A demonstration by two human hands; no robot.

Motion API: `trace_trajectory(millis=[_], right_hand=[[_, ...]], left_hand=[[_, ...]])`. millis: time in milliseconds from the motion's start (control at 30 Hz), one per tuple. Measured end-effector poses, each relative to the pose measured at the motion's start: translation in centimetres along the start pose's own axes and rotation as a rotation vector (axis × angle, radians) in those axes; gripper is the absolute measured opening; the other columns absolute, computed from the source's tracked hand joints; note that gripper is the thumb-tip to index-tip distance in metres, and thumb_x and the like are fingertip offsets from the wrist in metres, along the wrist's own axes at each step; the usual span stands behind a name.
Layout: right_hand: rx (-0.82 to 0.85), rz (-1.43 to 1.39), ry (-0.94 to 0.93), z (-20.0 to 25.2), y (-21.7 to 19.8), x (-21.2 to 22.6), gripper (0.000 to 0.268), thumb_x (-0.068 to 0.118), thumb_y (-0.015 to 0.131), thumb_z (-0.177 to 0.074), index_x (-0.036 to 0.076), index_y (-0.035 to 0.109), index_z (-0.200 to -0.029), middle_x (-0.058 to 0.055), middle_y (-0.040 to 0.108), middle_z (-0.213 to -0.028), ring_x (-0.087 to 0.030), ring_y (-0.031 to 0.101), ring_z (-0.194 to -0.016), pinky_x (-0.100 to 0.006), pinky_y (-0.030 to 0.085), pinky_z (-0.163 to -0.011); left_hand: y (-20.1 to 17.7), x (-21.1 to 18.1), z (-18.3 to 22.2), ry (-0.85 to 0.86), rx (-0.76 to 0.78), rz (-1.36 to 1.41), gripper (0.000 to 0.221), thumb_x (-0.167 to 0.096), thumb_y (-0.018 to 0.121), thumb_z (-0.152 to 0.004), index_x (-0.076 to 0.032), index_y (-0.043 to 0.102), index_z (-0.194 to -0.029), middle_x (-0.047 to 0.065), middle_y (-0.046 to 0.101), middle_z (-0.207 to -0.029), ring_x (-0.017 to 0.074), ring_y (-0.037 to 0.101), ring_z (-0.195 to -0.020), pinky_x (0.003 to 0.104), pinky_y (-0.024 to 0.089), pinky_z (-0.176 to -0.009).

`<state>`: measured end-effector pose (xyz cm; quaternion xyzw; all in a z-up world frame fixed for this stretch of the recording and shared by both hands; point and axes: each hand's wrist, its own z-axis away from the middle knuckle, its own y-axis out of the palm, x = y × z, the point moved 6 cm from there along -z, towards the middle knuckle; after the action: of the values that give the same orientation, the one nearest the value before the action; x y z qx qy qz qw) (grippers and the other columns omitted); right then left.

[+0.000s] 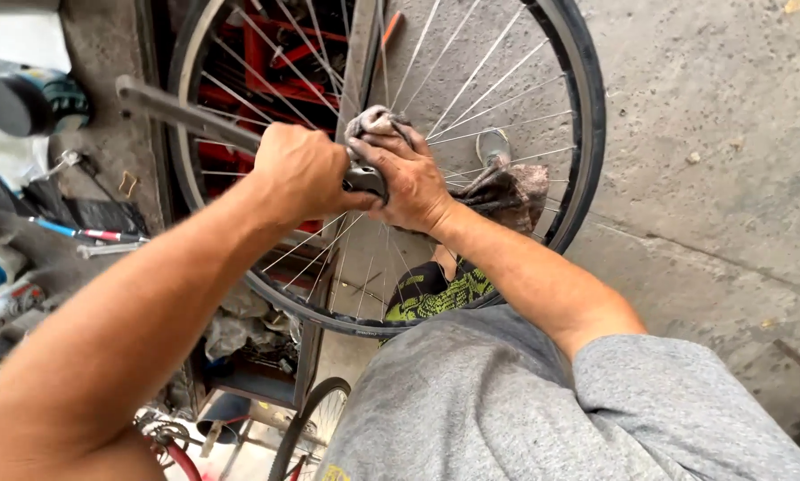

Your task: Repairing a bicycle wheel hub and cassette using an adjustable wrench and a cloth

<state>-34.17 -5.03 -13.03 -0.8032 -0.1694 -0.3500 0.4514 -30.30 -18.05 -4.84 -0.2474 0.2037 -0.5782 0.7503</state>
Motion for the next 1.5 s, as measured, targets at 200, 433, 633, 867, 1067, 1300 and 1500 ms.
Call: trace_trajectory(millis=[200, 433, 633, 867, 1067, 1300, 1500], right_hand=[[0.015, -0.015, 0.018, 0.8, 1.1, -0.6, 0.095, 0.055, 0.090, -0.067, 0.011, 0.058, -0.145, 0.001, 0.077, -0.121, -0.015, 0.067, -0.123, -0.044, 0.037, -0.119], [0.031, -0.014, 0.045, 0.9, 1.1, -0.6, 0.115, 0.051, 0.090, -0.059, 0.003, 0.048, -0.154, -0.003, 0.077, -0.122, -0.019, 0.067, -0.124, -0.045, 0.038, -0.122], [-0.009, -0.072, 0.068, 1.1, 1.3, -0.2, 0.103, 0.042, 0.082, -0.068, 0.002, 0.047, -0.156, 0.003, 0.077, -0.125, -0.020, 0.067, -0.122, -0.047, 0.036, -0.123], [-0.043, -0.053, 0.079, 1.3, 1.4, -0.1, 0.084, 0.037, 0.072, -0.076, 0.008, 0.053, -0.153, 0.009, 0.077, -0.124, -0.016, 0.068, -0.119, -0.046, 0.036, -0.122], [-0.005, -0.032, 0.009, 0.2, -0.2, 0.4, 0.063, 0.030, 0.071, -0.081, 0.019, 0.064, -0.143, 0.008, 0.073, -0.129, -0.015, 0.064, -0.124, -0.042, 0.032, -0.121], [0.261, -0.124, -0.053, 0.1, -1.0, -0.4, 0.081, 0.045, 0.088, -0.070, 0.021, 0.062, -0.143, 0.002, 0.065, -0.145, -0.023, 0.055, -0.138, -0.048, 0.026, -0.122], [0.561, -0.282, -0.007, 0.0, -1.1, -0.9, 0.098, 0.083, 0.048, -0.092, 0.013, 0.044, -0.160, -0.009, 0.049, -0.163, -0.029, 0.038, -0.153, -0.047, 0.010, -0.126]], left_hand=[[2.7, -0.5, -4.5, 0.225, -0.002, -0.434, 0.070, -0.091, 0.054, -0.077, -0.025, 0.078, -0.079, 0.003, 0.074, -0.066, 0.0257, 0.077, -0.073, 0.043, 0.056, -0.059], [1.9, -0.9, -3.2, 0.225, 0.106, -0.302, 0.090, -0.100, 0.040, -0.079, -0.022, 0.081, -0.098, 0.005, 0.082, -0.088, 0.0260, 0.081, -0.092, 0.042, 0.060, -0.071], [2.5, 0.0, -1.2, 0.050, 0.162, 0.020, 0.087, -0.094, 0.042, -0.087, -0.017, 0.084, -0.092, 0.013, 0.082, -0.090, 0.0344, 0.080, -0.097, 0.044, 0.061, -0.081], [7.6, -0.8, 2.2, -0.373, 0.219, 0.762, 0.078, -0.089, 0.042, -0.086, -0.023, 0.084, -0.086, 0.021, 0.078, -0.094, 0.0473, 0.071, -0.107, 0.057, 0.057, -0.088], [11.3, -3.9, 4.6, -0.555, 0.125, 1.206, 0.071, -0.085, 0.048, -0.089, -0.022, 0.076, -0.105, 0.017, 0.078, -0.100, 0.0397, 0.070, -0.116, 0.057, 0.055, -0.097], [10.1, -2.9, 8.3, -0.470, 0.147, 1.368, 0.075, -0.081, 0.046, -0.091, -0.014, 0.069, -0.116, 0.026, 0.074, -0.114, 0.0451, 0.063, -0.127, 0.060, 0.050, -0.104], [10.5, -1.7, 9.1, -0.147, -0.135, 1.514, 0.039, -0.047, 0.048, -0.105, -0.011, 0.063, -0.105, 0.014, 0.078, -0.081, 0.0381, 0.076, -0.093, 0.055, 0.055, -0.085]])
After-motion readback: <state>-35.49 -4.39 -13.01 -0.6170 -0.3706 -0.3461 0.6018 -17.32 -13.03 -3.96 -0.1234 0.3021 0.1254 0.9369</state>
